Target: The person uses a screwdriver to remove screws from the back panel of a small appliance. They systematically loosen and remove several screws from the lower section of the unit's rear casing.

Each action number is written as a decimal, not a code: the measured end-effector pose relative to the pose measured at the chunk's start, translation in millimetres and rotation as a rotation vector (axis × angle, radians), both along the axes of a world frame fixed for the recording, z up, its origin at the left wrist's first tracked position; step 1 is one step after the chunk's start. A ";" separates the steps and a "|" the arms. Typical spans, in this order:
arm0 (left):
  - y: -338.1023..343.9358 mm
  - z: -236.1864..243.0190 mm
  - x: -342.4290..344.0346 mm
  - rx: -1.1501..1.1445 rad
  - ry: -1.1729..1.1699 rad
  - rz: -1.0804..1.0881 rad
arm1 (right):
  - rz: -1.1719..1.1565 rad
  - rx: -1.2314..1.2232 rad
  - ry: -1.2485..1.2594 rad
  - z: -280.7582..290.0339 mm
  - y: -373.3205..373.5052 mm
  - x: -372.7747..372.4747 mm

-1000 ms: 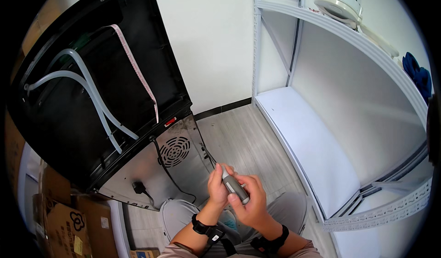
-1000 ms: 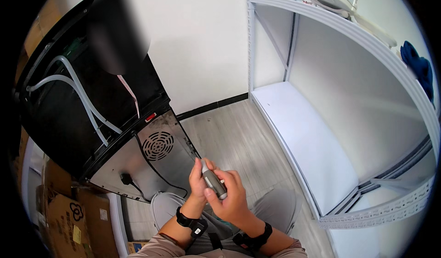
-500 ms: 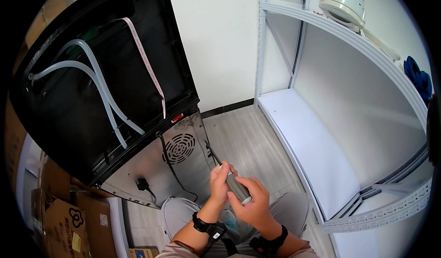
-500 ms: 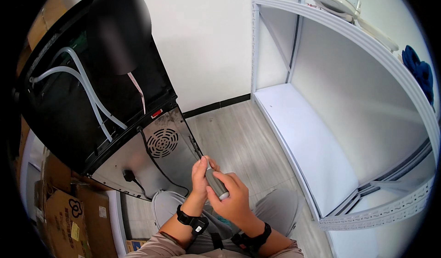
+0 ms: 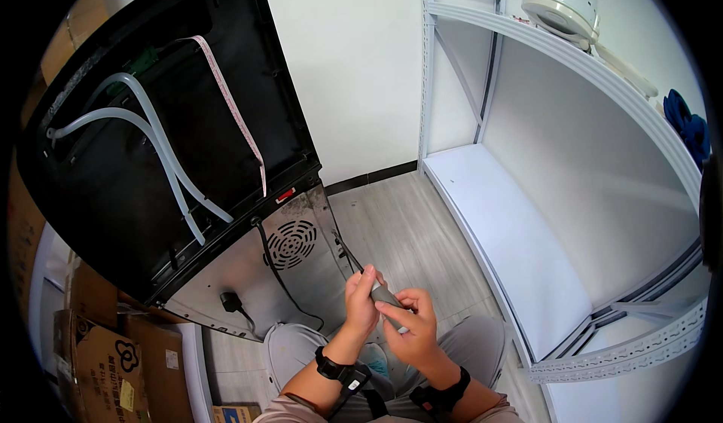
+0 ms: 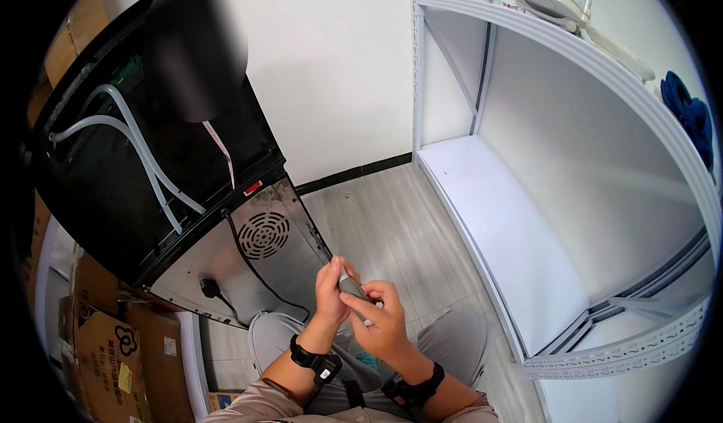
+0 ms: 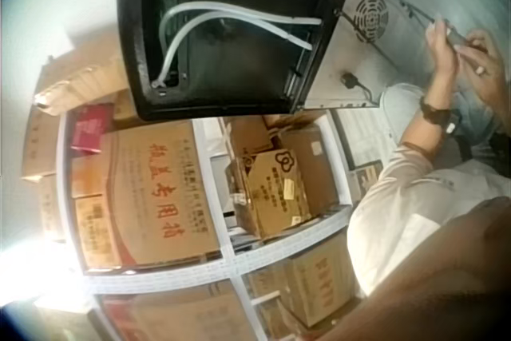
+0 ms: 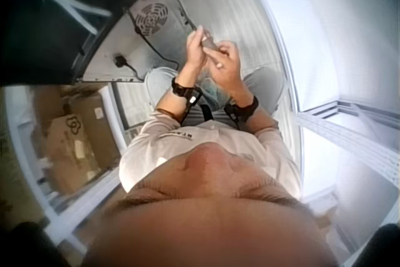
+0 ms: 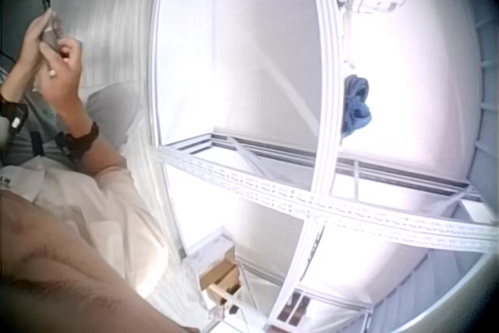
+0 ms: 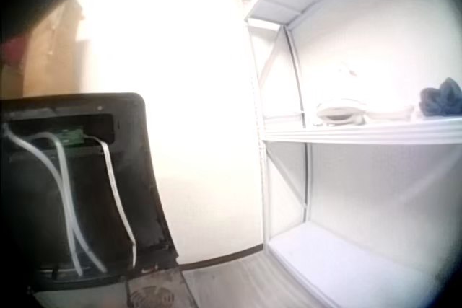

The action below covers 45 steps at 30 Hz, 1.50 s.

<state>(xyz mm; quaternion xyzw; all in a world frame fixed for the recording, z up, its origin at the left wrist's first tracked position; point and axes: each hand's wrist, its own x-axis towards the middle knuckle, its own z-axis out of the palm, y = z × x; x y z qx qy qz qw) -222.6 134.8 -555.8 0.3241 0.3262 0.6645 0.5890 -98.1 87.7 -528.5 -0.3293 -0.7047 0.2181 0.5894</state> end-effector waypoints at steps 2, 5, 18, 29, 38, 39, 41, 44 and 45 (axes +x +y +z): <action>1.1 1.5 3.6 -0.009 0.012 0.029 | 0.015 0.024 -0.032 -4.0 2.8 4.2; -1.7 5.7 7.9 -0.022 -0.060 0.038 | -0.099 0.025 -0.054 10.0 1.4 2.5; -1.4 -1.4 7.9 0.012 0.042 0.048 | -0.028 -0.203 0.127 1.7 -3.1 4.0; -4.3 -2.1 10.2 0.029 -0.043 0.046 | 0.062 -0.282 0.372 7.2 -6.5 -4.4; -4.1 -2.3 9.8 0.009 -0.173 -0.026 | -0.039 -0.125 0.065 5.6 -1.3 2.0; -3.3 -4.1 10.2 0.002 -0.161 -0.010 | -0.051 -0.103 0.044 6.0 -0.8 2.6; -3.1 -3.8 11.5 -0.002 -0.125 0.013 | -0.077 -0.058 0.001 6.4 -0.6 5.7; -4.5 1.4 11.5 0.001 -0.058 0.046 | -0.059 -0.032 -0.020 -2.1 2.2 6.7; -4.9 3.1 12.3 -0.002 -0.038 0.063 | -0.046 -0.085 0.016 -0.9 0.6 6.8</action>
